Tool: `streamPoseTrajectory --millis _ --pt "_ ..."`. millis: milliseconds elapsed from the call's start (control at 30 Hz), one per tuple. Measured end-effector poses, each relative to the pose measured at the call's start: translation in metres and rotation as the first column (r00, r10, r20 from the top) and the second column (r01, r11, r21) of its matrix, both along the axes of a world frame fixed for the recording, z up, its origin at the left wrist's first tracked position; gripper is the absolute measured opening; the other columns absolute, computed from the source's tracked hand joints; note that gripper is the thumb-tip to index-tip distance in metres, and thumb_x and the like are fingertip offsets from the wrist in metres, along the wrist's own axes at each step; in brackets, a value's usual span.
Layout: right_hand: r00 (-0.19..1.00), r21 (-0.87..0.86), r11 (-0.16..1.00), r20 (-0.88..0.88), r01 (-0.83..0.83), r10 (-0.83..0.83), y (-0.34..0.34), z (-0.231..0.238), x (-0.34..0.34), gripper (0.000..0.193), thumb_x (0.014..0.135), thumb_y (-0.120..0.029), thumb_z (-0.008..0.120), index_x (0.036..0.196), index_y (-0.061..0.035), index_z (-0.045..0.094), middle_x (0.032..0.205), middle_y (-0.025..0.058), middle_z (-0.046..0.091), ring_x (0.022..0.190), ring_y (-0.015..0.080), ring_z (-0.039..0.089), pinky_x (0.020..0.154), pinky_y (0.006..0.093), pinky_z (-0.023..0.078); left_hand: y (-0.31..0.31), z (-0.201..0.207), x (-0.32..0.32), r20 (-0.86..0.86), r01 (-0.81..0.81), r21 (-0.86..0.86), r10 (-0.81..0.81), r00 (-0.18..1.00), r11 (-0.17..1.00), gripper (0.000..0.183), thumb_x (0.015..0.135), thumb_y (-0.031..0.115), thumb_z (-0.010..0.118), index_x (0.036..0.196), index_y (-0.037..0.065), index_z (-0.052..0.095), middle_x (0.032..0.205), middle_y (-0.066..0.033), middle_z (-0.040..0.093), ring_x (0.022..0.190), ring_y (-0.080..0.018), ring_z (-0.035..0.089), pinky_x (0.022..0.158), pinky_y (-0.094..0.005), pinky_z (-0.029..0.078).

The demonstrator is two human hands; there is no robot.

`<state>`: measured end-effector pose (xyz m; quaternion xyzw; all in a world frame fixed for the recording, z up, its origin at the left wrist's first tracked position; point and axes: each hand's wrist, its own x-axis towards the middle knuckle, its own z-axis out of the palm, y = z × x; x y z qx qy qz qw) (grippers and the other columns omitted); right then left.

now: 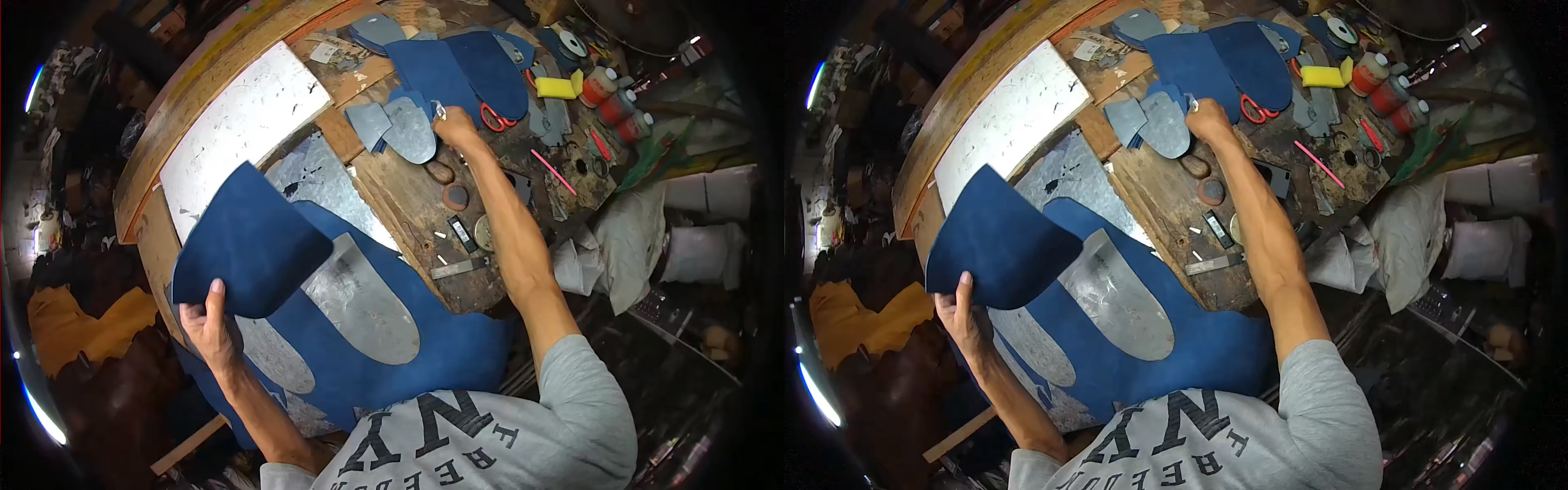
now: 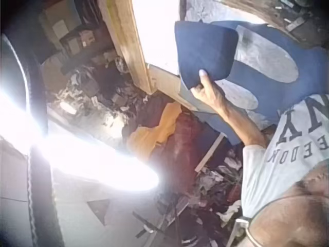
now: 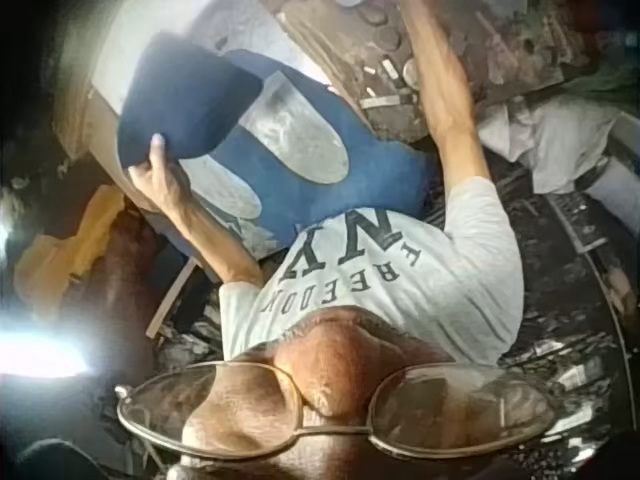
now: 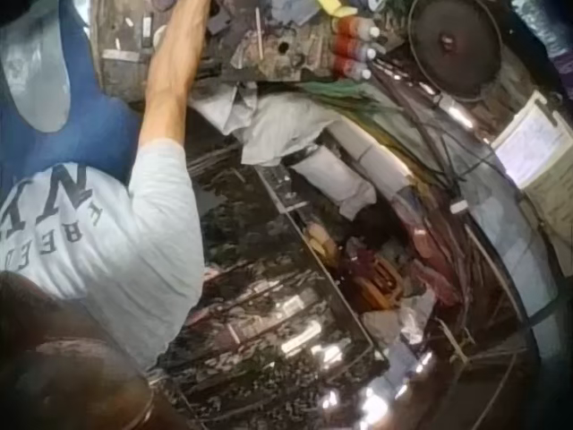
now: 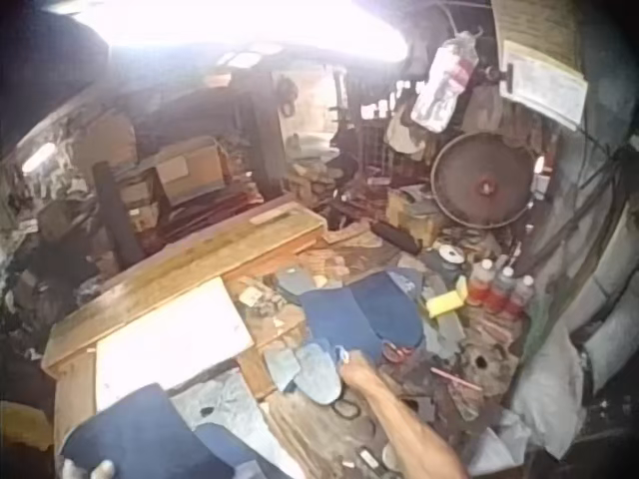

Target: The person traces patterns onto blue leather using templates, cuts out leather pieces using a utility knife, and stacks the cut pieces together by hand.

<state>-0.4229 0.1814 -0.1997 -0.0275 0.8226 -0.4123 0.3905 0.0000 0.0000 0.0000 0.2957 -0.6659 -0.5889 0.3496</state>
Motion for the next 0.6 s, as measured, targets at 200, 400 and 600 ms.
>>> streamPoseTrajectory --millis 200,400,600 --pt "0.706 0.566 0.820 -0.548 -0.082 0.449 0.017 0.030 0.005 0.056 0.082 -0.025 0.073 0.132 -0.0069 0.055 0.127 0.0203 0.057 0.117 0.0379 0.058 0.094 0.0471 0.049 0.008 -0.006 -0.051 -0.060 0.059 0.105 -0.053 0.997 0.993 0.038 0.089 0.003 0.066 0.125 -0.004 0.055 0.118 -0.0127 0.063 0.106 -0.0190 0.061 0.096 -0.0309 0.047" --pt "0.511 0.601 0.675 -0.455 -0.429 0.729 0.032 0.026 -0.017 0.057 0.082 -0.020 0.072 0.134 -0.0072 0.053 0.124 0.0198 0.061 0.115 0.0335 0.059 0.095 0.0467 0.049 0.011 -0.015 -0.064 -0.064 0.084 0.120 -0.077 0.995 0.989 0.044 0.088 0.006 0.068 0.128 -0.003 0.052 0.118 -0.0135 0.063 0.107 -0.0207 0.063 0.097 -0.0331 0.048" --pt "0.498 0.505 0.808 -0.639 -0.305 0.587 0.045 0.024 -0.019 0.032 0.082 -0.016 0.061 0.112 -0.0050 0.066 0.099 0.0253 0.068 0.097 0.0427 0.064 0.084 0.0495 0.051 0.004 -0.009 -0.037 -0.109 0.033 0.210 -0.010 0.994 0.977 0.050 0.086 0.005 0.068 0.131 -0.002 0.049 0.120 -0.0140 0.061 0.109 -0.0219 0.061 0.098 -0.0342 0.047"
